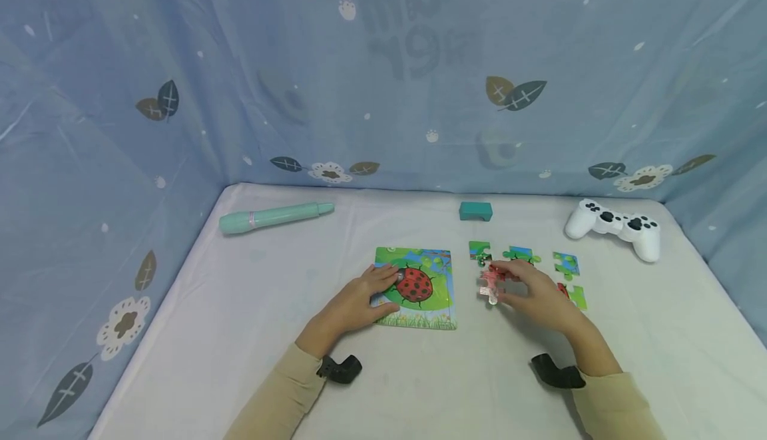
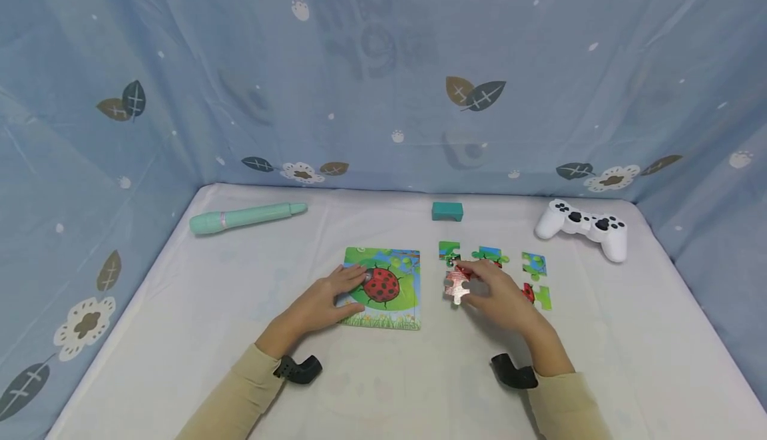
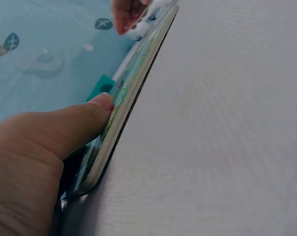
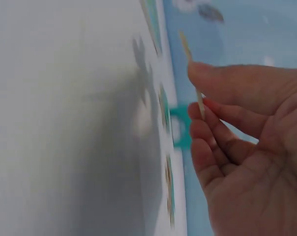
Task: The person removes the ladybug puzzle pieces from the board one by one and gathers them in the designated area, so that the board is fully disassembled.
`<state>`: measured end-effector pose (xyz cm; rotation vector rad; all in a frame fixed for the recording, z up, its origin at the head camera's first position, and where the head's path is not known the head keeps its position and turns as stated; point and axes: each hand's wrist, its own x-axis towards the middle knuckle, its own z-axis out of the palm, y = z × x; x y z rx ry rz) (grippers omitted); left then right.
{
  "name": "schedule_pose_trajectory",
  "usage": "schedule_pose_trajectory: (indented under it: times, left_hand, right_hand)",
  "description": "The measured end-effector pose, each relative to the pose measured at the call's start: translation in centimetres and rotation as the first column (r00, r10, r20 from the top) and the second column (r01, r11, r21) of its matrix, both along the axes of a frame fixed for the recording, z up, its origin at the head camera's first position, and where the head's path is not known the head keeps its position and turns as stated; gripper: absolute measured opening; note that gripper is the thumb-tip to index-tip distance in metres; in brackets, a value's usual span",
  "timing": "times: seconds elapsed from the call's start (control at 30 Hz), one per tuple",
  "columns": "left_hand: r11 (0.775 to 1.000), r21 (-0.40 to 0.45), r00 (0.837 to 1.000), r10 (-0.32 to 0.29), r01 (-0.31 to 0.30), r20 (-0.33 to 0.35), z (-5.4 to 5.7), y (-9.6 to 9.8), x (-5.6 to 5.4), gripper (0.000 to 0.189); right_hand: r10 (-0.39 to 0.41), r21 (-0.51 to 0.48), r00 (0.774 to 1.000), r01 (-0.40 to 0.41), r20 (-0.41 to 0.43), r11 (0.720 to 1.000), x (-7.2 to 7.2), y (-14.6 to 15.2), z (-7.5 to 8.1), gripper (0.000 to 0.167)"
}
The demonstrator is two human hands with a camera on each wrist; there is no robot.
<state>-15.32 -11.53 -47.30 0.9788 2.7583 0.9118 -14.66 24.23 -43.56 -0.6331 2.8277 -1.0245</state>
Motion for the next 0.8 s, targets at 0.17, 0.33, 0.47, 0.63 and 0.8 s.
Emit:
schedule_pose_trajectory:
  times: [0.17,0.33,0.47,0.63,0.8]
  left_hand:
    - [1.000,0.000,1.000,0.010,-0.010,0.013,0.0,-0.1,0.1,0.063]
    - [1.000,0.002,1.000,0.018,-0.019,0.015,-0.1,-0.3,0.1,0.063]
    - [1.000,0.003,1.000,0.012,-0.012,0.013,0.0,-0.2,0.1,0.063]
    - [1.000,0.003,1.000,0.007,-0.007,0.012,0.2,-0.1,0.0,0.063]
    - [1.000,0.000,1.000,0.004,-0.004,0.009,0.1,0.0,0.0,0.063]
  right_hand:
    - [-0.024,0.013,0.999,0.024,0.024,1.000,0.3,2.9,0.2,0.055]
    - [-0.054,0.048,0.997,0.052,0.055,0.998,0.4,4.5,0.0,0.055]
    - [-0.065,0.063,0.996,0.061,0.068,0.996,0.5,5.1,-0.2,0.054]
    - [-0.053,0.073,0.998,0.051,0.034,0.996,0.4,5.1,-0.2,0.052]
    - [-0.051,0.087,0.998,0.049,0.022,0.995,0.3,5.3,-0.6,0.051]
